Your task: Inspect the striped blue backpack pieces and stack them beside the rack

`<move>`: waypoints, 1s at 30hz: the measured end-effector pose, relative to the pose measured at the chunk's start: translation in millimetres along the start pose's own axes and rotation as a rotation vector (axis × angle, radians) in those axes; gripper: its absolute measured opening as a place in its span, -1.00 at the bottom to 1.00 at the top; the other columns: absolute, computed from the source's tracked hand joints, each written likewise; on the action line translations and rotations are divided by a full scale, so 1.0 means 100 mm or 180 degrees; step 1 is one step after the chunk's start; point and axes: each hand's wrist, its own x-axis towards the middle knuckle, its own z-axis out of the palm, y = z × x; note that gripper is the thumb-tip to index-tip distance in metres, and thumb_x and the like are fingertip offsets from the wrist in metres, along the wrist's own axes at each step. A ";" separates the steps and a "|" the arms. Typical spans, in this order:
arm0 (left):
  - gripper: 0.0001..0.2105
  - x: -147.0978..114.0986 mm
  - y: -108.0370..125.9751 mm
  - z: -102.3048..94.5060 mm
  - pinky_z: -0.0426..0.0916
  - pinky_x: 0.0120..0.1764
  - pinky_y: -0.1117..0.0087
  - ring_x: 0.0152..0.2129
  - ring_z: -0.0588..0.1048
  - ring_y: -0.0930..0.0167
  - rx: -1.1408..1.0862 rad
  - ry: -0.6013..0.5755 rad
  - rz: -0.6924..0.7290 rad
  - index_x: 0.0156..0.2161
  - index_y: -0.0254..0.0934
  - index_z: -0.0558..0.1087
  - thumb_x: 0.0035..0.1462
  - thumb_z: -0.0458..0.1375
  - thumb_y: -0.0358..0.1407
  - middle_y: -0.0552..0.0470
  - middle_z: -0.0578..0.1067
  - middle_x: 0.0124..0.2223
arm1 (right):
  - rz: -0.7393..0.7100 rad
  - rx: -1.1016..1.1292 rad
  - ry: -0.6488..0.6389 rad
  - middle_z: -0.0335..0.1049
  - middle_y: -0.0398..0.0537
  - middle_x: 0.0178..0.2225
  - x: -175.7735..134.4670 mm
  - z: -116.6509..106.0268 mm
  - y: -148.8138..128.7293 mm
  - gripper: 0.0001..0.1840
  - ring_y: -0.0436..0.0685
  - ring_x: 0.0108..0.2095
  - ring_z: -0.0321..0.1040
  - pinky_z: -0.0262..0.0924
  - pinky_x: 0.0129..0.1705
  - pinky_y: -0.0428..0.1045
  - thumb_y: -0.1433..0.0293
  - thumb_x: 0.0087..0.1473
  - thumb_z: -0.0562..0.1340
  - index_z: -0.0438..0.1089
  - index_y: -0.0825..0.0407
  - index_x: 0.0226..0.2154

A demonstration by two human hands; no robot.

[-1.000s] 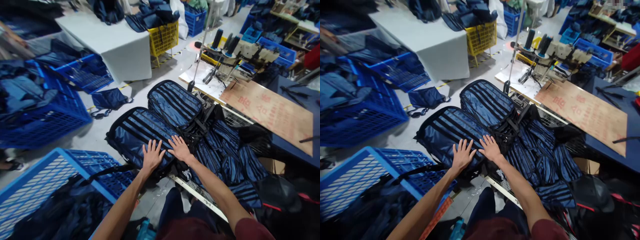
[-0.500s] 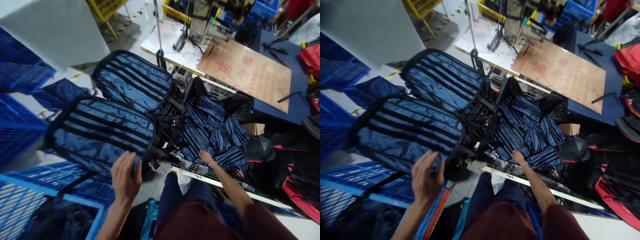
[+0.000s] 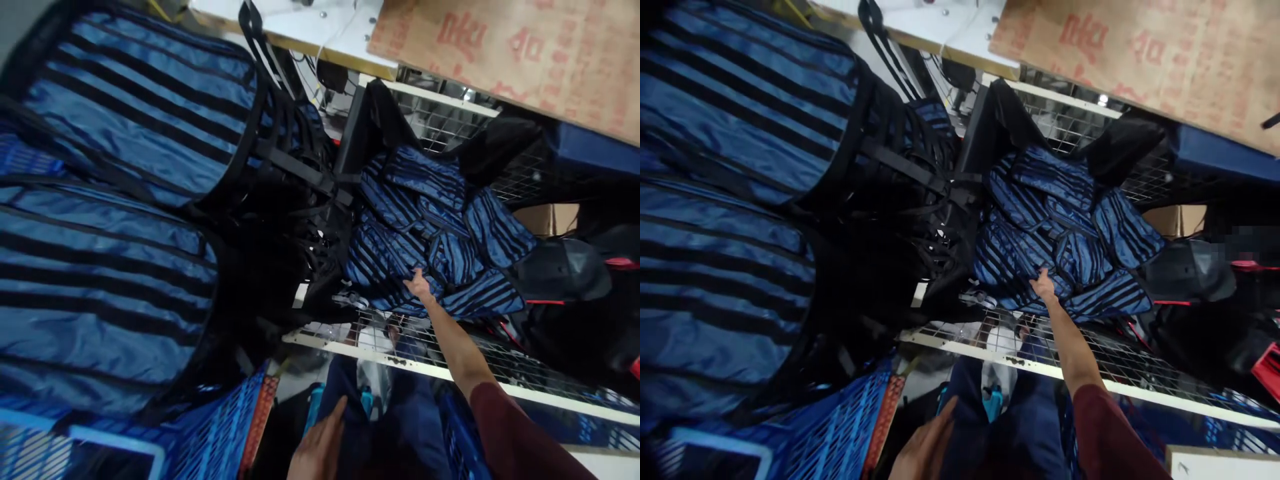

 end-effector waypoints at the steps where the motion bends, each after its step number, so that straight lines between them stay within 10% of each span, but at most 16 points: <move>1: -0.24 0.06 0.05 -0.03 0.73 -0.24 0.35 -0.28 0.77 0.23 -0.0034 0.0087 -0.0077 0.59 0.20 0.07 0.39 0.10 -0.38 0.01 0.76 -0.05 | -0.0172 0.0006 -0.0035 0.60 0.23 0.06 -0.13 -0.03 -0.02 -0.34 0.28 0.09 0.56 0.34 0.11 -0.01 0.29 0.43 0.27 0.20 0.23 0.42; 6: -0.52 0.63 0.55 -0.23 0.72 -0.03 0.22 -0.07 0.74 0.22 -0.0127 0.0266 0.0175 0.40 0.05 0.43 0.48 0.06 -0.35 -0.04 0.72 0.08 | -0.1123 -0.0125 0.0084 0.61 0.08 -0.04 -1.24 -0.48 -0.14 -0.51 0.24 -0.04 0.56 0.32 0.01 0.00 0.45 0.39 0.16 0.31 0.09 0.32; 11: -0.54 1.47 1.19 -0.61 0.45 0.32 0.00 0.28 0.53 0.13 0.0353 0.0394 0.0765 0.43 -0.17 0.38 0.52 0.08 -0.24 -0.23 0.55 0.33 | -0.2247 -0.0539 0.0105 0.56 0.04 -0.06 -2.60 -1.25 0.01 -0.63 0.25 0.03 0.48 0.25 0.04 0.00 0.60 0.19 0.28 0.45 0.01 0.03; 16: -0.73 1.77 1.63 -0.91 0.44 -0.02 0.27 -0.16 0.62 0.23 -0.0259 -0.0985 0.0612 0.04 -0.15 0.63 0.45 0.19 -0.08 -0.02 0.67 -0.14 | -0.3447 -0.1235 0.0461 0.49 -0.02 -0.16 -3.56 -1.98 0.29 -0.69 0.22 -0.09 0.43 0.23 -0.07 0.01 0.65 0.20 0.25 0.42 0.02 -0.05; 21: -0.63 1.63 1.79 -1.02 0.26 -0.25 0.41 -0.33 0.44 0.38 -0.1677 -0.1185 0.0431 -0.12 -0.23 0.63 0.37 0.20 0.04 0.10 0.57 -0.26 | -0.3704 -0.1276 0.0710 0.47 -0.08 -0.18 -3.93 -2.48 0.46 -0.64 0.20 -0.14 0.39 0.20 -0.15 0.00 0.69 0.09 0.30 0.40 0.00 -0.13; 25: -0.55 1.48 1.58 -1.17 0.19 -0.28 0.39 -0.35 0.37 0.38 -0.1409 -0.1048 0.0258 -0.27 -0.25 0.54 0.35 0.17 0.14 0.11 0.47 -0.33 | -0.3829 -0.1149 0.1034 0.44 -0.09 -0.27 -3.93 -2.92 0.72 -0.71 0.20 -0.18 0.35 0.24 -0.12 0.03 0.68 0.11 0.27 0.42 -0.03 -0.22; 30: -0.55 1.44 1.65 -1.24 0.17 -0.26 0.37 -0.35 0.36 0.37 -0.1359 -0.0984 0.0195 -0.31 -0.23 0.46 0.36 0.12 0.14 0.12 0.43 -0.33 | -0.3328 0.0176 0.2542 0.34 0.13 0.31 -3.68 -3.13 0.88 -0.63 0.42 0.35 0.19 0.08 0.42 0.36 0.41 0.27 0.32 0.50 -0.07 0.12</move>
